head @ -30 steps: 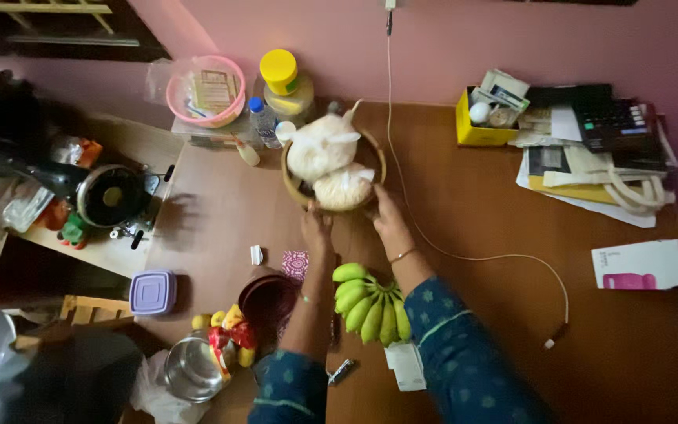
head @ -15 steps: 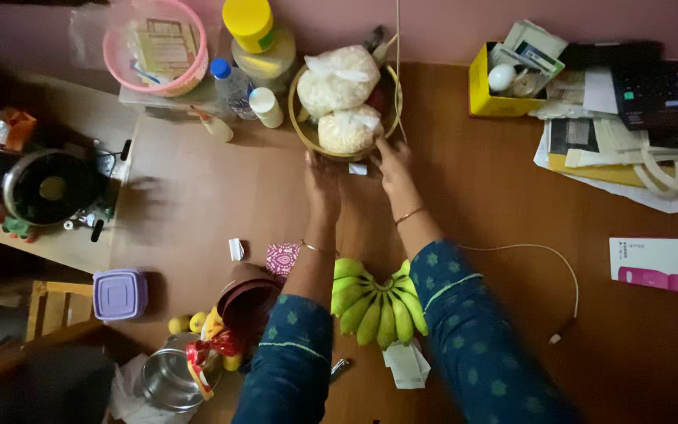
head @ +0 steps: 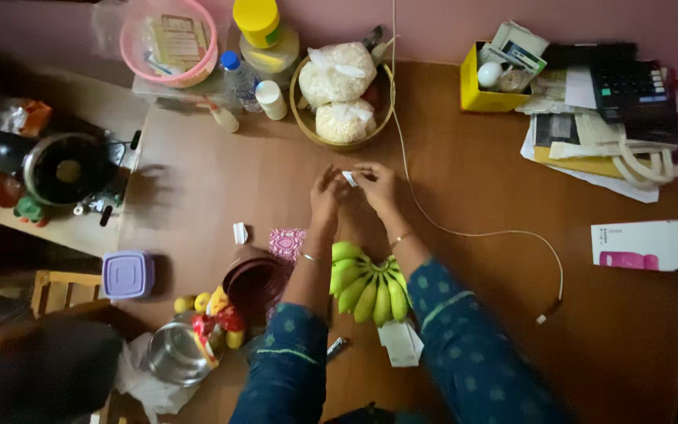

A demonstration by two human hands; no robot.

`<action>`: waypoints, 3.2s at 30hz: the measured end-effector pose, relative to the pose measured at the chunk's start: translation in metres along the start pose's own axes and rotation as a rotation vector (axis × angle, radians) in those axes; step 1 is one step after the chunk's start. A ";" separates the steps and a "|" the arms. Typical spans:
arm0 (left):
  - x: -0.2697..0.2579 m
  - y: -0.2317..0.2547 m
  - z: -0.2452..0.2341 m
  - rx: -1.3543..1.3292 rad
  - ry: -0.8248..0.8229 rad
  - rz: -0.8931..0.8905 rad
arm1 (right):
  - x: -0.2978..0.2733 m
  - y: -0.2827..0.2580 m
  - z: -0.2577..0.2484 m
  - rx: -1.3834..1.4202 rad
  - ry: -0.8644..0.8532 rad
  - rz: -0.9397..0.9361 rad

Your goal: The person organizes items on a cluttered table, handling a plastic container, a roll of tape, a small white packet, a clay pot, and lemons. They open a cabinet to place the tape inside, then move the clay pot and lemons to different locations on the table and floor.

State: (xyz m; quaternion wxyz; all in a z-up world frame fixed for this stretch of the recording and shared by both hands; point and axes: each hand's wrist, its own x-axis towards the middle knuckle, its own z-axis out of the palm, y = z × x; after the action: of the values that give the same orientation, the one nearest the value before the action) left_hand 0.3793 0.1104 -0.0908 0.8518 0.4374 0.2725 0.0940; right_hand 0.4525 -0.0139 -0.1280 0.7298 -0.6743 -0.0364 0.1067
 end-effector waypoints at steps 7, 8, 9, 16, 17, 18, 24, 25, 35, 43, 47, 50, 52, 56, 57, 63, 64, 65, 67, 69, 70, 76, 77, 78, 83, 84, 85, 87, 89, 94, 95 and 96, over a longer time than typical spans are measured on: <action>-0.179 0.068 0.037 0.092 -0.123 0.058 | -0.181 -0.180 -0.014 -0.062 -0.030 -0.223; -0.205 0.078 0.040 0.089 -0.144 0.046 | -0.206 -0.202 -0.015 -0.079 -0.021 -0.259; -0.232 0.087 0.041 0.117 -0.166 0.026 | -0.232 -0.220 -0.016 -0.097 -0.021 -0.289; -0.363 0.129 0.028 0.086 -0.358 -0.058 | -0.337 -0.302 -0.052 -0.268 -0.292 -0.262; -0.375 0.132 0.027 0.089 -0.380 -0.048 | -0.345 -0.307 -0.057 -0.274 -0.336 -0.272; -0.388 0.135 0.026 0.108 -0.390 -0.006 | -0.351 -0.311 -0.062 -0.279 -0.381 -0.281; -0.440 0.156 0.018 0.099 -0.485 0.066 | -0.384 -0.319 -0.073 -0.131 -0.460 -0.242; -0.445 0.158 0.016 0.107 -0.482 0.074 | -0.388 -0.321 -0.072 -0.115 -0.477 -0.250; -0.462 0.149 -0.006 -0.041 -0.513 0.099 | -0.427 -0.351 -0.037 -0.427 -0.243 -0.559; -0.463 0.133 -0.037 -0.064 -0.561 0.112 | -0.426 -0.327 -0.033 0.068 -0.395 -0.155; -0.460 0.127 -0.049 0.085 -0.481 0.096 | -0.424 -0.308 -0.028 0.318 -0.399 0.025; -0.462 0.130 -0.049 0.146 -0.367 0.154 | -0.431 -0.305 -0.020 0.168 -0.392 -0.013; -0.469 0.137 -0.049 0.234 -0.310 0.126 | -0.435 -0.307 -0.016 0.066 -0.456 -0.060; -0.480 0.148 -0.039 0.296 -0.290 0.202 | -0.441 -0.315 -0.002 0.026 -0.392 -0.124; -0.482 0.149 -0.036 0.401 -0.224 0.250 | -0.443 -0.317 0.005 0.022 -0.344 -0.135; -0.494 0.161 -0.029 0.596 -0.106 0.538 | -0.457 -0.332 0.017 -0.392 -0.203 -0.313; -0.495 0.161 -0.030 0.551 -0.132 0.528 | -0.458 -0.333 0.018 -0.405 -0.239 -0.313; -0.496 0.161 -0.030 0.506 -0.158 0.517 | -0.459 -0.334 0.018 -0.395 -0.238 -0.309; -0.496 0.159 -0.031 0.540 -0.136 0.544 | -0.462 -0.336 0.020 -0.373 -0.239 -0.302; -0.496 0.152 -0.032 0.533 -0.110 0.529 | -0.463 -0.336 0.019 -0.459 -0.220 -0.394; -0.495 0.147 -0.033 0.509 -0.095 0.500 | -0.464 -0.335 0.017 -0.503 -0.210 -0.440; -0.479 0.124 -0.046 -0.054 -0.037 0.226 | -0.461 -0.301 0.001 -0.075 -0.248 -0.275; -0.475 0.126 -0.046 -0.190 -0.043 0.183 | -0.459 -0.293 0.002 0.101 -0.248 -0.166; -0.475 0.128 -0.044 -0.230 -0.075 0.164 | -0.458 -0.286 0.002 0.277 -0.249 -0.055; -0.481 0.133 -0.039 -0.320 -0.287 0.089 | -0.451 -0.265 -0.009 0.692 -0.292 0.312; -0.478 0.133 -0.040 -0.206 -0.258 0.105 | -0.446 -0.263 -0.011 0.682 -0.317 0.293; -0.475 0.133 -0.042 -0.093 -0.228 0.119 | -0.443 -0.262 -0.013 0.672 -0.340 0.276; -0.469 0.131 -0.047 0.084 -0.203 0.156 | -0.440 -0.264 -0.020 0.495 -0.324 0.239; -0.467 0.131 -0.050 0.212 -0.214 0.200 | -0.437 -0.267 -0.024 0.387 -0.324 0.215; -0.461 0.119 -0.041 0.217 -0.011 0.397 | -0.429 -0.277 -0.031 0.368 -0.366 0.209; -0.461 0.113 -0.041 0.253 0.071 0.458 | -0.431 -0.277 -0.032 0.384 -0.360 0.228; -0.461 0.109 -0.044 0.340 0.041 0.440 | -0.432 -0.276 -0.032 0.401 -0.354 0.247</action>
State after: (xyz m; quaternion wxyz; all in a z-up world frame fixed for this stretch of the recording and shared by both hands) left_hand -0.0203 0.0229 0.1517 0.7195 0.6209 0.1999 0.2384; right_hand 0.0673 -0.1527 0.1820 0.8122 -0.4871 -0.0589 0.3156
